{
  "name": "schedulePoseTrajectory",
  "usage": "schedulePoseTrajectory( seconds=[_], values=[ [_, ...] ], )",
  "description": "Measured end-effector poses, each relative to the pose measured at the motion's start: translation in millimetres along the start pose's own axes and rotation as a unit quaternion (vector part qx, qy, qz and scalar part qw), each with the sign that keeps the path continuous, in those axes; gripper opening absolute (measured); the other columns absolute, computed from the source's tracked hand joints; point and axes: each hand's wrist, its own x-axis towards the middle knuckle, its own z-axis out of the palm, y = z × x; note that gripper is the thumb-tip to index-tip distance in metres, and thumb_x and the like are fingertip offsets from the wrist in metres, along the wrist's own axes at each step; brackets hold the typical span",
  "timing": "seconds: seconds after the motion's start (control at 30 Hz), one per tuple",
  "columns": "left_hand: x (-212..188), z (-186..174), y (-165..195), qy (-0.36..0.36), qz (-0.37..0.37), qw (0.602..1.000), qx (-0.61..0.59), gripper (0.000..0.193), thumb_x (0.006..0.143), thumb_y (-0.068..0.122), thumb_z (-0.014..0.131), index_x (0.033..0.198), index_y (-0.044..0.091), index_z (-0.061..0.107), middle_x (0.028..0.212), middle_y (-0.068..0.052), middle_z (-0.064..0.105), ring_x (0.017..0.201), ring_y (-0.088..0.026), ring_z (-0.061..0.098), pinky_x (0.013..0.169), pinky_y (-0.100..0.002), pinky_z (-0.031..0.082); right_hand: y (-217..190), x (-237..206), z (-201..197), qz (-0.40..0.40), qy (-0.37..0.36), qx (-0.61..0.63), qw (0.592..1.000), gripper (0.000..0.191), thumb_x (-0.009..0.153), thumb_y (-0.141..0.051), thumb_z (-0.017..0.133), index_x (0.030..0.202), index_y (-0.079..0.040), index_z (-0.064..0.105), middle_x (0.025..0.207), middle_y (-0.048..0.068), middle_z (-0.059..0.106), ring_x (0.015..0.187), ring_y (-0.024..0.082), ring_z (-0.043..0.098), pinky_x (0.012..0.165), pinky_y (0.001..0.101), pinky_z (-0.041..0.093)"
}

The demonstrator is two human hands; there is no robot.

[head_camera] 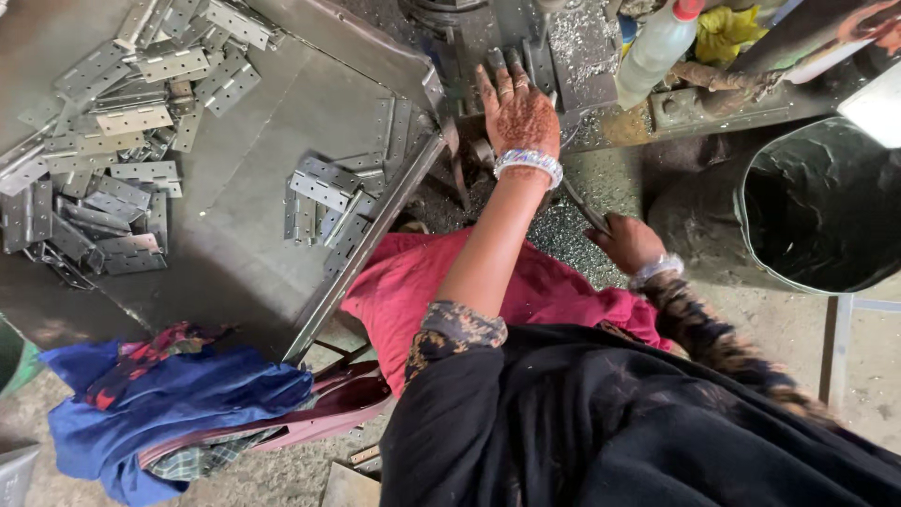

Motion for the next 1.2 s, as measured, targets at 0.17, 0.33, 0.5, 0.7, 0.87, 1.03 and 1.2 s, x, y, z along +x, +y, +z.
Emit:
schedulePoseTrajectory(
  seconds=[0.17, 0.33, 0.5, 0.7, 0.87, 1.03, 1.2],
  values=[
    [-7.1, 6.4, -9.6, 0.062, 0.016, 0.998, -0.018, 0.037, 0.104, 0.028, 0.044, 0.122, 0.018, 0.074, 0.161, -0.004, 0.044, 0.155, -0.028, 0.028, 0.128, -0.055, -0.004, 13.6, 15.7, 3.2, 0.001, -0.026, -0.075, 0.997, 0.055, 0.097, -0.057, 0.061, 0.104, -0.002, 0.065, 0.08, 0.026, 0.07, 0.074, 0.047, 0.07, 0.064, 0.0544, 0.056],
    [9.7, 10.8, -7.8, -0.003, -0.007, 0.999, -0.054, 0.036, 0.105, 0.03, 0.044, 0.117, 0.016, 0.075, 0.161, -0.005, 0.04, 0.153, -0.028, 0.028, 0.127, -0.056, -0.004, 22.9, 29.6, -5.9, 0.005, -0.044, -0.092, 0.995, 0.057, 0.097, -0.058, 0.059, 0.101, -0.002, 0.068, 0.084, 0.026, 0.071, 0.078, 0.046, 0.07, 0.068, 0.054, 0.056],
    [10.8, 8.0, -15.0, 0.056, 0.007, 0.998, 0.0, 0.034, 0.1, 0.021, 0.046, 0.119, 0.017, 0.074, 0.159, -0.003, 0.042, 0.153, -0.028, 0.03, 0.124, -0.057, -0.005, 13.2, 15.3, 12.7, -0.01, -0.021, 0.015, 1.0, 0.056, 0.097, -0.057, 0.059, 0.098, -0.002, 0.071, 0.09, 0.027, 0.071, 0.085, 0.048, 0.068, 0.073, 0.0556, 0.054],
    [26.8, 2.7, -11.7, 0.0, -0.002, 1.0, 0.019, 0.038, 0.104, 0.023, 0.04, 0.129, 0.017, 0.069, 0.161, -0.004, 0.039, 0.152, -0.025, 0.03, 0.125, -0.058, -0.006, 10.2, 23.8, -12.3, 0.016, -0.043, -0.068, 0.997, 0.058, 0.097, -0.06, 0.061, 0.098, -0.003, 0.07, 0.091, 0.027, 0.071, 0.089, 0.046, 0.07, 0.077, 0.0552, 0.055],
    [22.0, 6.3, -14.3, 0.067, -0.007, 0.996, -0.052, 0.045, 0.102, 0.026, 0.04, 0.139, 0.013, 0.062, 0.157, -0.003, 0.043, 0.149, -0.027, 0.031, 0.124, -0.057, -0.006, 6.8, 8.2, 1.0, 0.015, -0.027, 0.012, 0.999, 0.054, 0.093, -0.057, 0.063, 0.098, -0.004, 0.068, 0.09, 0.025, 0.071, 0.087, 0.046, 0.07, 0.077, 0.0549, 0.055],
    [32.4, -0.8, -18.7, -0.032, -0.012, 0.999, -0.001, 0.042, 0.106, 0.02, 0.037, 0.142, 0.016, 0.058, 0.165, -0.003, 0.032, 0.155, -0.026, 0.023, 0.125, -0.058, -0.007, 12.8, 24.7, -5.7, -0.002, -0.066, -0.148, 0.987, 0.056, 0.103, -0.06, 0.056, 0.106, -0.005, 0.065, 0.09, 0.023, 0.072, 0.083, 0.043, 0.074, 0.072, 0.0517, 0.058],
    [54.7, 13.4, -1.6, -0.023, -0.021, 0.999, 0.021, 0.043, 0.101, 0.021, 0.041, 0.141, 0.017, 0.056, 0.163, -0.005, 0.03, 0.153, -0.027, 0.022, 0.124, -0.059, -0.003, 12.3, 17.3, 2.4, 0.053, -0.033, -0.021, 0.998, 0.051, 0.095, -0.057, 0.061, 0.109, -0.008, 0.067, 0.093, 0.027, 0.071, 0.09, 0.048, 0.069, 0.076, 0.0559, 0.053]
  ],
)
